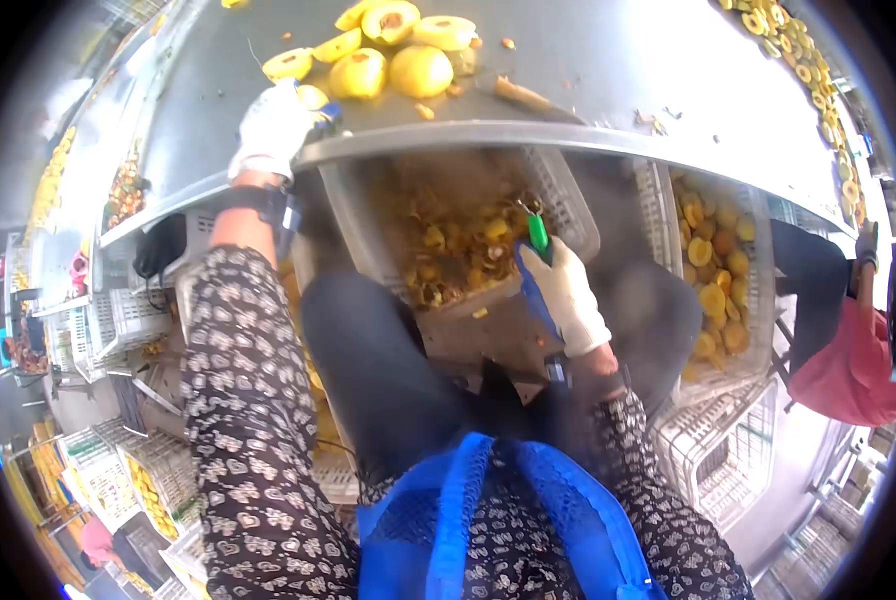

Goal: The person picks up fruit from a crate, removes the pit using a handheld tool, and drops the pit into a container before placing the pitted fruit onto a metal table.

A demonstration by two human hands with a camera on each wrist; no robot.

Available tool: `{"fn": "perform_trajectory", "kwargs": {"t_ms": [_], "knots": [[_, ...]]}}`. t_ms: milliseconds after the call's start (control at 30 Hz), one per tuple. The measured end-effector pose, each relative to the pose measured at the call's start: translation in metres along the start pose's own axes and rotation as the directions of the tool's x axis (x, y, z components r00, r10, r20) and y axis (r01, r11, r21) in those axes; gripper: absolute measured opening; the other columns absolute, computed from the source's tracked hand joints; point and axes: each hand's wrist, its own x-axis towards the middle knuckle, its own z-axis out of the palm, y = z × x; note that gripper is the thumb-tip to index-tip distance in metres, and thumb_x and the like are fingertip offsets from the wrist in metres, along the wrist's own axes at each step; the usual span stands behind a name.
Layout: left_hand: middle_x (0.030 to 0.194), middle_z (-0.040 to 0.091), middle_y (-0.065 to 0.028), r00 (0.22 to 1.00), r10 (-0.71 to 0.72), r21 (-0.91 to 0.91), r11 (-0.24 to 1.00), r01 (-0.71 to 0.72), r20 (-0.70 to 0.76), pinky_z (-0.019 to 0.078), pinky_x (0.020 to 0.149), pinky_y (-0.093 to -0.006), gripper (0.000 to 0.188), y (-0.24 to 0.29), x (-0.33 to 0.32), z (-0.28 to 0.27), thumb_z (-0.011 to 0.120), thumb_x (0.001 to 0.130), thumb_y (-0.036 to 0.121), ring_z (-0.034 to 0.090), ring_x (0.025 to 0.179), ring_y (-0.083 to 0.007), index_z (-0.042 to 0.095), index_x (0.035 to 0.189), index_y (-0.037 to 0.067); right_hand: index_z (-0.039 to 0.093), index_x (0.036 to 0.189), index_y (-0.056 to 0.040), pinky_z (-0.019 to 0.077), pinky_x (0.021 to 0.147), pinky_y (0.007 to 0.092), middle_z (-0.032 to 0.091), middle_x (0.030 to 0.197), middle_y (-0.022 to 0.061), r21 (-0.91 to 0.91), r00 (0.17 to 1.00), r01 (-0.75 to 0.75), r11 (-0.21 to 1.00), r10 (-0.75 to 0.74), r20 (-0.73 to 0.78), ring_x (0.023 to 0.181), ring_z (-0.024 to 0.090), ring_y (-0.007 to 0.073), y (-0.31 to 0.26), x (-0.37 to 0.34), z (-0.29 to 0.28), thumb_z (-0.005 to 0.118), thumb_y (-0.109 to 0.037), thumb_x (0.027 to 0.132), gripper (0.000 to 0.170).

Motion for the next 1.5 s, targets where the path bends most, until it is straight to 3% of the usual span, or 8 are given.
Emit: {"fn": "perform_trajectory", "kwargs": {"t_ms": [167, 267, 367, 500, 1033, 1167, 1267, 1500], "knots": [[0.107, 0.070, -0.0150, 0.987, -0.136, -0.417, 0.905, 0.088, -0.086, 0.0529, 0.083, -0.0339, 0.045, -0.001, -0.008, -0.012, 0.076, 0.082, 0.029, 0.068, 0.097, -0.0270, 0.064, 0.116, 0.002, 0.056, 0.104, 0.0015, 0.0504, 0.059, 0.0341, 0.065, 0.078, 0.0128, 0.061, 0.997, 0.043, 0.997, -0.046, 0.060, 0.067, 0.064, 0.0193, -0.007, -0.006, 0.004, 0.063, -0.031, 0.094, 0.034], [0.114, 0.068, -0.0128, 0.979, -0.199, -0.953, 0.284, 0.109, 0.052, 0.0561, 0.083, -0.0356, 0.041, -0.002, -0.043, -0.032, 0.067, 0.090, 0.021, 0.068, 0.101, -0.0265, 0.059, 0.125, 0.001, 0.055, 0.110, 0.0011, 0.0511, 0.060, 0.0347, 0.065, 0.082, 0.0134, 0.101, 0.988, 0.090, 0.991, -0.101, 0.114, 0.069, 0.064, 0.0195, -0.011, -0.023, 0.002, 0.062, -0.030, 0.095, 0.035], [0.140, 0.049, -0.0250, 0.982, 0.153, -0.807, -0.562, 0.179, 0.112, 0.0501, 0.100, -0.0532, 0.062, 0.011, -0.100, -0.047, 0.055, 0.099, 0.035, 0.055, 0.122, -0.0427, 0.038, 0.142, -0.005, 0.055, 0.113, 0.0002, 0.0508, 0.061, 0.0340, 0.064, 0.082, 0.0132, 0.100, 0.968, 0.191, 0.976, -0.204, 0.144, 0.069, 0.062, 0.0182, -0.018, -0.034, 0.005, 0.062, -0.030, 0.095, 0.036], [0.141, 0.049, -0.0234, 0.960, 0.074, -0.501, -0.840, 0.207, 0.271, 0.0419, 0.108, -0.0541, 0.056, 0.070, -0.158, -0.048, 0.059, 0.095, 0.032, 0.048, 0.129, -0.0414, 0.044, 0.139, 0.000, 0.055, 0.112, -0.0004, 0.0503, 0.063, 0.0359, 0.065, 0.079, 0.0148, 0.174, 0.955, 0.126, 0.977, -0.167, 0.246, 0.065, 0.063, 0.0194, -0.053, -0.064, 0.012, 0.062, -0.029, 0.095, 0.034], [0.134, 0.054, -0.0220, 0.920, 0.117, -0.594, -0.731, 0.335, 0.375, 0.0457, 0.104, -0.0473, 0.068, 0.114, -0.219, -0.013, 0.049, 0.096, 0.044, 0.057, 0.119, -0.0315, 0.040, 0.141, -0.006, 0.051, 0.099, 0.0044, 0.0509, 0.070, 0.0489, 0.065, 0.085, 0.0292, -0.153, 0.866, 0.455, 0.877, -0.395, 0.308, 0.081, 0.065, 0.0454, -0.057, -0.101, 0.041, 0.062, -0.025, 0.093, 0.032], [0.131, 0.056, -0.0203, 0.994, 0.020, -0.963, 0.246, -0.111, -0.110, 0.0475, 0.102, -0.0424, 0.054, 0.118, -0.221, -0.014, 0.047, 0.099, 0.033, 0.059, 0.116, -0.0293, 0.045, 0.136, -0.006, 0.057, 0.102, 0.0034, 0.0510, 0.071, 0.0414, 0.067, 0.085, 0.0217, 0.060, 0.942, 0.178, 0.982, -0.188, 0.279, 0.077, 0.067, 0.0326, -0.058, -0.097, 0.040, 0.066, -0.029, 0.092, 0.035], [0.128, 0.060, -0.0173, 0.981, 0.056, -0.787, 0.589, -0.182, -0.186, 0.0512, 0.096, -0.0354, 0.035, 0.126, -0.222, -0.020, 0.046, 0.102, 0.017, 0.061, 0.112, -0.0256, 0.054, 0.128, -0.006, 0.060, 0.106, 0.0028, 0.0503, 0.072, 0.0355, 0.067, 0.085, 0.0157, 0.282, 0.955, 0.133, 0.950, -0.199, 0.221, 0.077, 0.064, 0.0213, -0.041, -0.085, 0.046, 0.069, -0.029, 0.090, 0.037], [0.110, 0.069, -0.0123, 0.998, 0.052, -0.975, 0.220, 0.023, 0.036, 0.0518, 0.091, -0.0322, 0.040, 0.129, -0.226, -0.035, 0.037, 0.107, 0.026, 0.066, 0.100, -0.0188, 0.063, 0.117, -0.003, 0.059, 0.103, 0.0007, 0.0521, 0.072, 0.0393, 0.067, 0.088, 0.0242, -0.060, 0.826, 0.562, 0.825, -0.554, 0.108, 0.083, 0.067, 0.0394, -0.048, -0.061, 0.033, 0.071, -0.018, 0.086, 0.028]]}}
